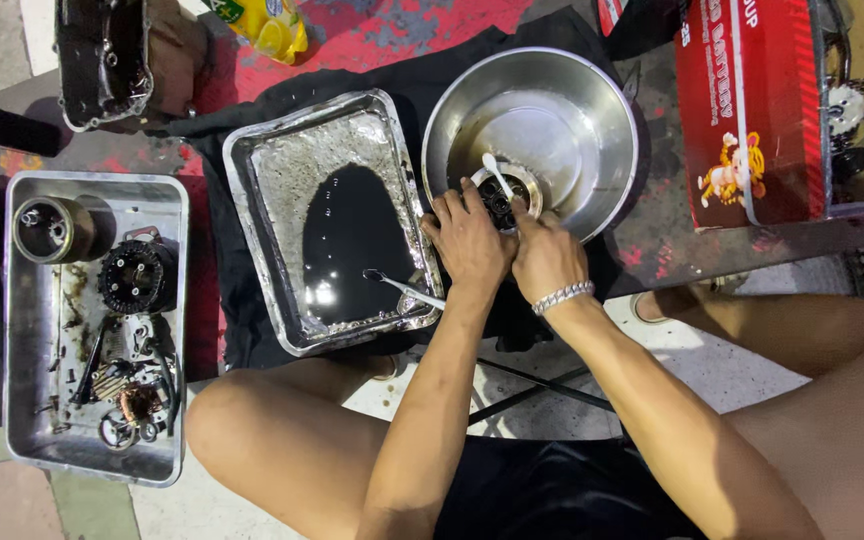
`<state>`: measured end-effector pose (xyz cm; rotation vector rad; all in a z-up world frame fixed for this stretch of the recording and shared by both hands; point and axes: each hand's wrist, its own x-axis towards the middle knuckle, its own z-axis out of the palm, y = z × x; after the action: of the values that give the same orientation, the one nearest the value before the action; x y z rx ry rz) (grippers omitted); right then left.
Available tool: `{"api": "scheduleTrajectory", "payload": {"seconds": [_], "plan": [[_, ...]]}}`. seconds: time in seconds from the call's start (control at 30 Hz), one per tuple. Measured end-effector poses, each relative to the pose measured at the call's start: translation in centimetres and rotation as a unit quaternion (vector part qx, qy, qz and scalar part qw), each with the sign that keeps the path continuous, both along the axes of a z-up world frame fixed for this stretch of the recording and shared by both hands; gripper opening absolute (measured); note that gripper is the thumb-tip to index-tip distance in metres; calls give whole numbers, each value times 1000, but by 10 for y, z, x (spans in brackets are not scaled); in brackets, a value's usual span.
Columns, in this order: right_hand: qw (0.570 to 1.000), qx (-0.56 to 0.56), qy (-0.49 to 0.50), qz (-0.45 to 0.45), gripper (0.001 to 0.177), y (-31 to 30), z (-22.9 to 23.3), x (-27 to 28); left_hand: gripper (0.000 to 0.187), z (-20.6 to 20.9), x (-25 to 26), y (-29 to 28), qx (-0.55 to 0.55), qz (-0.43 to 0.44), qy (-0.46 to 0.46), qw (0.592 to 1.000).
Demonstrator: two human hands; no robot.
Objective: The person scrubs a circular metal mechanical part with a toothbrush in a tray of dark liquid, then rinses it in a metal bowl and applies a dark liquid from a bottle. The person handles the part by hand and with the toothbrush, turning it over to clean different sides.
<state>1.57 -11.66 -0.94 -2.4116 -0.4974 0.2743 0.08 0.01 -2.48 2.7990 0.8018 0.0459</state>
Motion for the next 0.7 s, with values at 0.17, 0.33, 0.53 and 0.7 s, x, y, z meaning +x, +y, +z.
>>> {"api": "scheduleTrajectory", "payload": {"seconds": [0.17, 0.33, 0.53, 0.7], "plan": [[999, 2, -45, -24, 54, -21, 14, -8, 119, 20, -1, 0, -98, 16, 24, 995], [1000, -22, 4, 3, 45, -3, 13, 1, 114, 1, 0, 2, -42, 1, 28, 999], [999, -10, -41, 25, 48, -26, -4, 12, 122, 10, -4, 2, -94, 14, 2, 995], [994, -35, -62, 82, 50, -42, -12, 24, 128, 23, -6, -2, -107, 15, -67, 992]]}}
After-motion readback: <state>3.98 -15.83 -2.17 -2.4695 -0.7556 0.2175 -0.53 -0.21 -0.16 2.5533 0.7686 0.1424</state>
